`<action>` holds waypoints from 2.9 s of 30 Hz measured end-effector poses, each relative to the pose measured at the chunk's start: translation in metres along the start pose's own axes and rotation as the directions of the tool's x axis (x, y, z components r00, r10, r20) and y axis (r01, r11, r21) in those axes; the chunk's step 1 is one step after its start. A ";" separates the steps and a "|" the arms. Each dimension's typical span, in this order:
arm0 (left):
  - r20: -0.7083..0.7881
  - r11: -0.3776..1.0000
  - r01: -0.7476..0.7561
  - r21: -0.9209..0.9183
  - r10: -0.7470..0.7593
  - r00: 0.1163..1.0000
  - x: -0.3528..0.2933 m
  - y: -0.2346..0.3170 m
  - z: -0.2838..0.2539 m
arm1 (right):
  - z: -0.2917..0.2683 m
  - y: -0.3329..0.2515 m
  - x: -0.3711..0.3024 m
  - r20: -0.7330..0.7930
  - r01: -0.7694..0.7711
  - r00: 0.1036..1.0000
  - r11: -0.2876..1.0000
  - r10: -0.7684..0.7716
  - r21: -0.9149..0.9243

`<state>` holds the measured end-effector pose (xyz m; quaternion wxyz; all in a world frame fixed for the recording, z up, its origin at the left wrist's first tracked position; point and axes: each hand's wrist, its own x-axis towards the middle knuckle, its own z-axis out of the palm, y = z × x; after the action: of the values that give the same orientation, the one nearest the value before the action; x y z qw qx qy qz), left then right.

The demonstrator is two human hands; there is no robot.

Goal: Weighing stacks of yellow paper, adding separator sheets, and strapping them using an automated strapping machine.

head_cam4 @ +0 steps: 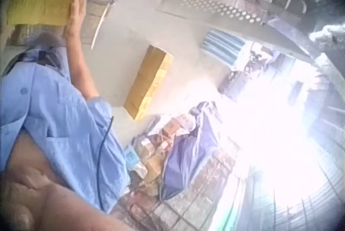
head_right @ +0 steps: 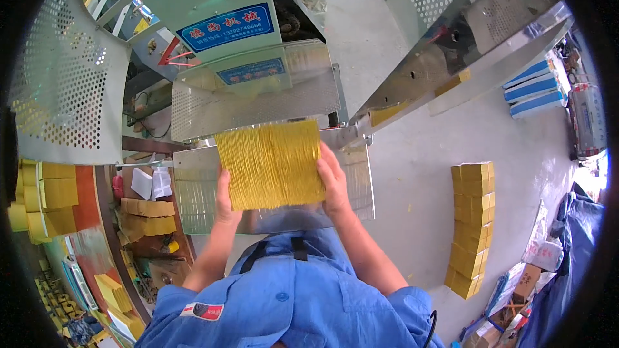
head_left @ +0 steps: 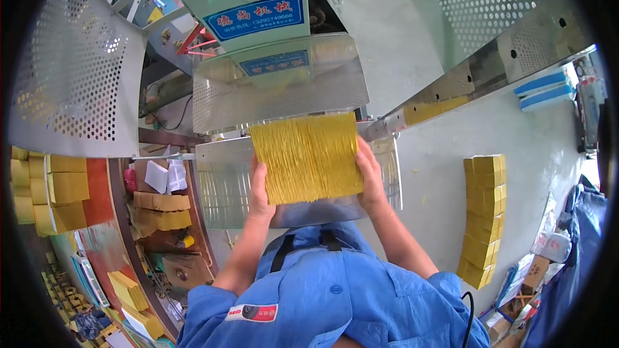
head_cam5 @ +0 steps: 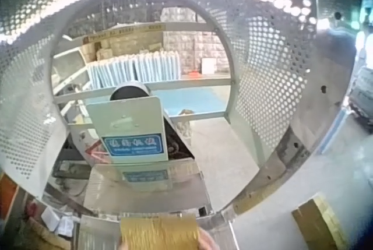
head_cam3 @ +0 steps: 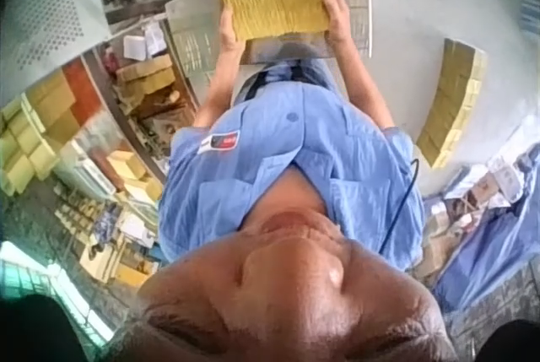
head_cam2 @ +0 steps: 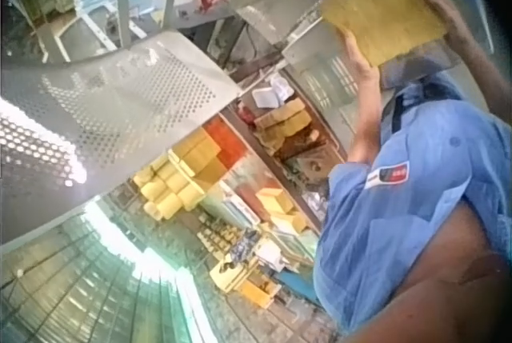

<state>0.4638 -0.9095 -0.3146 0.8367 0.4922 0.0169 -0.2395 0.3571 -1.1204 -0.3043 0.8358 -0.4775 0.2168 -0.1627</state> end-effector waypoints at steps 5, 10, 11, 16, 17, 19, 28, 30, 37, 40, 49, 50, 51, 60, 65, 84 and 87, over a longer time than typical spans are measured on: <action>0.089 0.995 -0.076 0.065 0.070 0.994 0.072 0.013 0.019 | 0.003 -0.018 0.076 0.008 0.021 1.000 1.000 -0.021 -0.001; 0.124 0.991 -0.067 0.113 0.053 0.991 0.098 0.019 0.022 | -0.003 -0.014 0.093 -0.072 -0.064 0.995 0.998 0.064 0.009; 0.149 0.991 -0.043 0.126 0.024 0.989 0.099 0.023 0.021 | -0.004 -0.013 0.094 -0.091 -0.064 0.994 0.998 0.062 -0.022; 0.153 0.992 -0.061 0.113 0.043 0.987 0.099 0.021 0.026 | -0.004 -0.013 0.093 -0.103 -0.075 0.992 0.997 0.076 0.012; 0.146 0.992 -0.097 0.084 0.084 0.986 0.099 0.018 0.026 | -0.001 -0.015 0.092 -0.122 -0.079 0.989 0.997 0.080 0.017; 0.158 0.993 -0.095 0.075 0.082 0.984 0.099 0.018 0.025 | 0.000 -0.013 0.093 -0.090 -0.061 0.994 0.998 0.061 0.012; 0.225 0.996 -0.088 0.019 0.081 0.971 0.089 0.021 0.041 | -0.007 -0.008 0.093 -0.074 -0.042 0.996 0.997 0.047 0.064; 0.197 0.994 -0.088 0.064 0.074 0.978 0.090 0.015 0.036 | -0.004 -0.009 0.091 -0.138 -0.048 0.989 0.998 0.054 0.045; 0.126 0.995 -0.046 0.094 0.033 0.991 0.088 0.007 0.033 | -0.022 0.011 0.099 -0.137 -0.061 0.987 0.990 0.078 0.124; 0.145 0.984 -0.048 0.173 0.023 0.989 0.094 0.002 0.014 | -0.015 0.004 0.098 -0.096 -0.045 0.994 0.995 0.054 0.092; 0.111 0.988 -0.009 0.153 -0.008 0.994 0.092 0.000 0.018 | -0.008 -0.002 0.091 -0.057 0.065 0.996 0.998 -0.065 -0.010; 0.127 0.988 0.003 0.154 -0.022 0.992 0.091 0.002 0.018 | -0.006 -0.004 0.089 -0.133 0.085 0.987 0.993 -0.095 -0.077; 0.141 0.988 0.014 0.154 -0.036 0.989 0.091 0.002 0.019 | -0.005 -0.004 0.088 -0.206 0.098 0.970 0.985 -0.127 -0.145; 0.202 0.989 0.003 0.149 -0.034 0.979 0.095 0.005 0.045 | -0.016 0.001 0.094 -0.156 -0.080 0.983 0.992 0.095 0.101; 0.153 0.997 0.023 0.071 -0.034 0.988 0.096 -0.003 0.049 | -0.027 0.013 0.101 -0.177 -0.046 0.983 0.998 0.053 0.042; -0.049 0.930 -0.027 0.367 0.048 0.998 0.038 -0.030 0.002 | -0.028 -0.004 0.062 0.133 -0.031 0.990 0.999 0.036 -0.042; -0.004 0.797 -0.017 0.604 0.025 1.000 -0.003 -0.008 0.014 | -0.040 -0.001 0.033 0.149 -0.014 0.988 0.993 0.032 -0.117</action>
<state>0.4551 -0.9230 -0.3133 0.6390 0.7345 -0.0608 -0.2202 0.3647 -1.1660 -0.3285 0.8225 -0.5336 0.1675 -0.1036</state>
